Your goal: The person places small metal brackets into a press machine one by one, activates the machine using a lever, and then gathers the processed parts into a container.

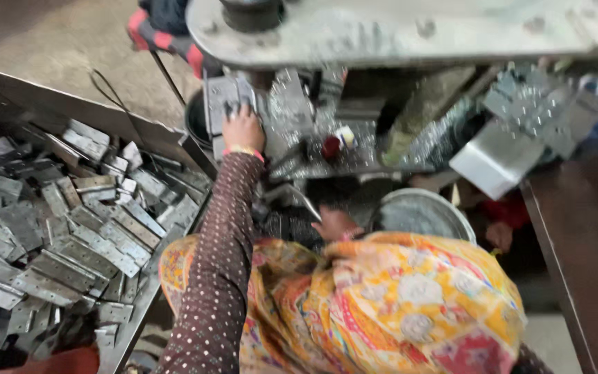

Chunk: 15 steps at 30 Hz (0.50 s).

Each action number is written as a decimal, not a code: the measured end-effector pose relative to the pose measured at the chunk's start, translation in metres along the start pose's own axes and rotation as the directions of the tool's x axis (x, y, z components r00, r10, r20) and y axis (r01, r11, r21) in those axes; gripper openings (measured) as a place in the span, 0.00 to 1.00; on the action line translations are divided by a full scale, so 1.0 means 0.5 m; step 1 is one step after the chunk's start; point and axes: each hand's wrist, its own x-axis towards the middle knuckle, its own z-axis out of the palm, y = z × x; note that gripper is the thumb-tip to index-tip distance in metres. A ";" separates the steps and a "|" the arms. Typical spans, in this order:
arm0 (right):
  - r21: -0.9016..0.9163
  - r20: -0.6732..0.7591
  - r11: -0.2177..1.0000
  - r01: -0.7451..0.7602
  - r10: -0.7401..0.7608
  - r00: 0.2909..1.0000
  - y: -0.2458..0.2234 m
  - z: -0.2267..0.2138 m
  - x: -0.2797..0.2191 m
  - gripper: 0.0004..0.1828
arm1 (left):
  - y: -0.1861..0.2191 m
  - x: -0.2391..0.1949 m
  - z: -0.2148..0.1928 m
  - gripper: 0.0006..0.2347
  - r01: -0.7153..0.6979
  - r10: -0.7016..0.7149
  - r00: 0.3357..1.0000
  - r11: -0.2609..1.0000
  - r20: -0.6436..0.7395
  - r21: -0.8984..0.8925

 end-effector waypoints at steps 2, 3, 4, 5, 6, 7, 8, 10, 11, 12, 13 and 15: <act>-0.013 0.022 1.000 -0.015 0.015 1.000 -0.014 -0.019 -0.017 0.29 | 0.006 -0.007 -0.007 0.13 -0.036 0.036 0.999 0.999 -0.015 0.015; -0.025 0.023 1.000 -0.010 0.010 1.000 -0.029 -0.049 -0.013 0.30 | 0.005 -0.015 -0.019 0.13 -0.077 0.082 0.991 0.996 -0.108 0.051; -0.021 -0.067 0.999 0.032 -0.034 0.997 -0.045 -0.082 -0.007 0.29 | 0.009 -0.023 -0.032 0.13 -0.114 0.130 0.971 0.989 -0.199 0.090; -0.014 -0.149 0.998 0.068 -0.069 0.986 -0.060 -0.105 -0.013 0.28 | 0.017 -0.038 -0.041 0.13 -0.126 0.145 0.975 0.985 -0.169 0.117; -0.011 -0.231 0.995 0.104 -0.103 0.968 -0.074 -0.123 -0.020 0.27 | 0.026 -0.056 -0.051 0.13 -0.139 0.159 0.978 0.980 -0.138 0.144; 0.007 -0.271 0.992 0.129 -0.122 0.955 -0.089 -0.138 -0.025 0.27 | 0.037 -0.075 -0.061 0.14 -0.160 0.181 0.977 0.972 -0.110 0.170; 0.023 -0.311 0.988 0.154 -0.139 0.940 -0.104 -0.149 -0.030 0.27 | 0.047 -0.109 -0.070 0.15 -0.159 0.180 0.975 0.974 -0.129 0.158; 0.104 -0.344 0.988 0.117 -0.075 0.936 -0.124 -0.162 -0.039 0.26 | 0.076 -0.194 -0.087 0.12 -0.153 0.164 0.986 0.968 -0.039 0.200; 0.167 -0.337 0.984 0.057 0.003 0.941 -0.131 -0.163 -0.043 0.26 | 0.089 -0.237 -0.097 0.10 -0.155 0.167 0.970 0.985 -0.177 0.080; 0.169 -0.409 0.975 0.143 -0.062 0.910 -0.134 -0.164 -0.044 0.25 | 0.094 -0.263 -0.107 0.09 -0.101 0.100 0.995 0.972 0.015 0.214; 0.168 -0.471 0.961 0.220 -0.118 0.874 -0.136 -0.156 -0.050 0.25 | 0.094 -0.297 -0.114 0.24 -0.085 0.125 0.972 0.977 -0.201 0.197; 0.146 -0.413 0.979 0.145 -0.072 0.908 -0.137 -0.145 -0.037 0.24 | 0.069 -0.285 -0.111 0.12 -0.107 0.167 0.956 0.964 -0.241 0.243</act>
